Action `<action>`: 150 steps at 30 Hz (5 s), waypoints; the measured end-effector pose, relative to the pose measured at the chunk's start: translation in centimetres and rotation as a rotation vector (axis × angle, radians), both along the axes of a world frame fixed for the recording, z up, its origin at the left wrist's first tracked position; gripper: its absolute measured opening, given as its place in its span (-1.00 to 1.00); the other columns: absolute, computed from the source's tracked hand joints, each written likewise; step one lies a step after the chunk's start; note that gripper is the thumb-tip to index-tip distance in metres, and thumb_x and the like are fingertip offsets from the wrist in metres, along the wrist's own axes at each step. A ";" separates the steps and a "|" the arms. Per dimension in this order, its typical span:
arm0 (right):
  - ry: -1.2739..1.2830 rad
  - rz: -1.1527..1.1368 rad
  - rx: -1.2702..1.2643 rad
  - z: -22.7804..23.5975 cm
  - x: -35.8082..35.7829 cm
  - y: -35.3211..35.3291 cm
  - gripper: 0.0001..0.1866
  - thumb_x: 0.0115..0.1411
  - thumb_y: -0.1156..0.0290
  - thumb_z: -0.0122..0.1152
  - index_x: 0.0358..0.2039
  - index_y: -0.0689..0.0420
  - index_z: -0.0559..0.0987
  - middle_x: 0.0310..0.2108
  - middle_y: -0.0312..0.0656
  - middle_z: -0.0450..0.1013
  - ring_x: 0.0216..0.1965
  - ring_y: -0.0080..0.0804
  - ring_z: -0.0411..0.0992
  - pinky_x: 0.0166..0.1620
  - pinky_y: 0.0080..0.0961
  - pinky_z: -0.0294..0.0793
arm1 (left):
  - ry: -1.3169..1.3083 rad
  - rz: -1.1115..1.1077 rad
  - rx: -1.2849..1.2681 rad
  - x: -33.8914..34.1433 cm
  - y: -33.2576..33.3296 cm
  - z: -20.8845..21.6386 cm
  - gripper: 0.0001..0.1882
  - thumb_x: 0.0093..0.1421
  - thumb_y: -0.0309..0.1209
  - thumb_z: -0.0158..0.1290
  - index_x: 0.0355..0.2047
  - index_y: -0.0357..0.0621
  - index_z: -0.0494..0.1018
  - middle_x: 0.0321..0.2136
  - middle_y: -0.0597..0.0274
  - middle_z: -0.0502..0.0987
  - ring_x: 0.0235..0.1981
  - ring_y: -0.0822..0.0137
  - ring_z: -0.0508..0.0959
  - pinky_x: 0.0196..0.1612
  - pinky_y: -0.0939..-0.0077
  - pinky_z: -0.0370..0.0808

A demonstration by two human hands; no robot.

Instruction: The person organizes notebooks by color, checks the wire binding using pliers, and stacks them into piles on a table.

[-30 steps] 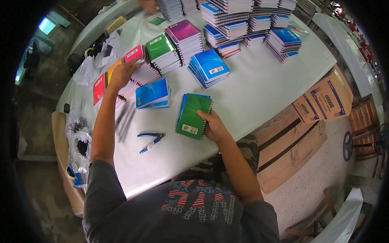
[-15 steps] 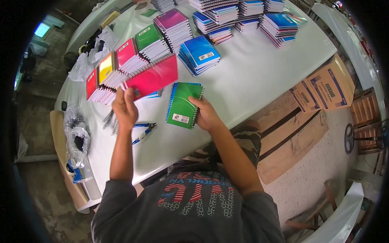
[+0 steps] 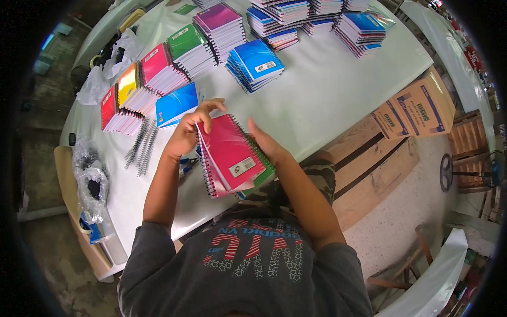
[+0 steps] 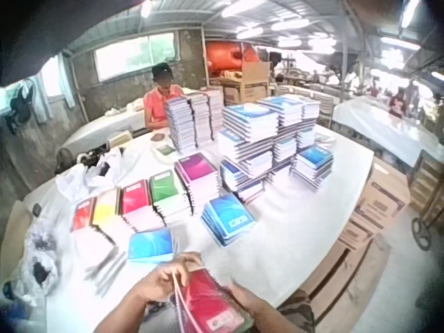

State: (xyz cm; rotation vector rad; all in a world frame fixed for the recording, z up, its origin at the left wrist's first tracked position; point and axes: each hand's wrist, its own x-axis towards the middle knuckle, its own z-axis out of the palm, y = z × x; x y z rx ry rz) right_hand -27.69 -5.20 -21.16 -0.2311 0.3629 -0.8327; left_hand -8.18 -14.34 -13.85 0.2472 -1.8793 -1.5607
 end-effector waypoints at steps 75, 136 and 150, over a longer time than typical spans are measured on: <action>-0.012 -0.370 -0.050 0.4 1.5 -0.9 -0.43 0.11 0.43 0.13 0.11 0.16 0.15 -0.03 -0.13 0.31 0.00 -0.34 0.34 0.02 -0.37 0.39 | -0.550 0.482 -1.114 1.9 5.6 -0.4 -0.68 -0.04 -0.46 0.08 -0.20 -0.06 0.49 -0.19 0.21 0.51 -0.24 0.26 0.52 -0.17 0.41 0.42; 0.505 -0.548 -0.344 2.1 1.2 -0.2 -0.32 -0.06 0.37 0.33 0.05 0.23 0.24 -0.07 -0.15 0.35 -0.08 -0.43 0.37 -0.04 -0.46 0.39 | -0.354 0.850 -0.489 -1.5 7.4 -1.5 -0.34 0.06 -0.33 0.14 0.14 -0.24 0.18 0.07 -0.13 0.28 0.17 0.03 0.22 0.20 0.23 0.09; 0.890 -0.711 -0.729 1.1 1.7 0.2 -0.09 -0.24 0.47 0.50 0.08 0.25 0.11 -0.11 -0.13 0.33 -0.05 -0.41 0.34 0.02 -0.44 0.33 | -0.151 0.445 0.458 -2.4 6.9 -5.4 -0.33 -0.10 -0.71 0.09 0.03 -0.18 0.07 -0.11 0.18 0.36 -0.06 0.38 0.39 -0.01 0.48 0.38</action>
